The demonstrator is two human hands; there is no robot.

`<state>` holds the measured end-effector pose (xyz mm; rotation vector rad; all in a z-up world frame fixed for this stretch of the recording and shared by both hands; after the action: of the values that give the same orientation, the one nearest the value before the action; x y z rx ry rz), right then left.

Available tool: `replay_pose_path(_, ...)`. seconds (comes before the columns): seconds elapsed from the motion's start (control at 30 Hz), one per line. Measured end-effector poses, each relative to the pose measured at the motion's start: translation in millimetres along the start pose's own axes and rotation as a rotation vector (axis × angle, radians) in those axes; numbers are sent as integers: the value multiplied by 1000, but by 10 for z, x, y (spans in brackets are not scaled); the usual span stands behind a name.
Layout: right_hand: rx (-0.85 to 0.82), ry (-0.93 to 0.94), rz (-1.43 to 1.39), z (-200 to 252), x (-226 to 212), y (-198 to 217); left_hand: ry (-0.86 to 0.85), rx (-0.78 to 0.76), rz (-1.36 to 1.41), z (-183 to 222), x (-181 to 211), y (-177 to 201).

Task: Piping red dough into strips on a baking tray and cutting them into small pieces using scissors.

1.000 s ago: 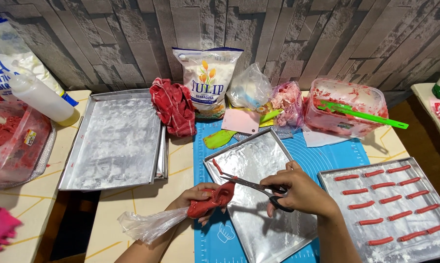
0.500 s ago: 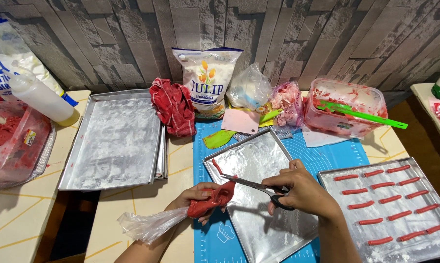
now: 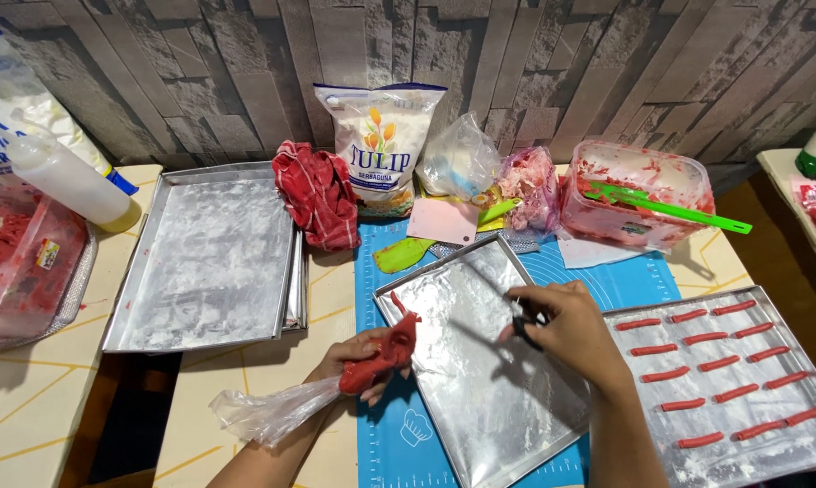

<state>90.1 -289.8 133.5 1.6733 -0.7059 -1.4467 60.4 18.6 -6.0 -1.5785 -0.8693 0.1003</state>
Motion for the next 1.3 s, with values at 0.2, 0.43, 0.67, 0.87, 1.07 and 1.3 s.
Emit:
replay_pose_path(0.2, -94, -151, -2, 3, -124, 149, -225, 42, 109, 60, 79, 253)
replay_pose_path(0.43, -234, 64, 230, 125, -434, 51, -318, 297, 15, 116, 190, 790)
replay_pose_path(0.67, -166, 110, 458, 65, -341, -239, -326, 325, 12, 79, 206, 573)
replay_pose_path(0.87, -46, 121, 556, 34, -225, -369, -333, 351, 1, 53, 210, 444)
replay_pose_path(1.07, -53, 92, 557, 42, -309, -298, -344, 324, -24, 38, 213, 375)
replay_pose_path(1.3, -50, 82, 534, 24, -210, -339, -352, 322, -23, 37, 214, 387)
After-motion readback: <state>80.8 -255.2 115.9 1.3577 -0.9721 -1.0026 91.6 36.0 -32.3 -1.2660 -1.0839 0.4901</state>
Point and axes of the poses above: each hand's wrist, its own z-axis away from the middle knuckle, its own y-axis out of the back of the hand, x = y × z, the point moved 4 cm from there along -z, towards the middle knuckle, and after that the axes turned 3 degrees about -x, right-handed, at the moved point
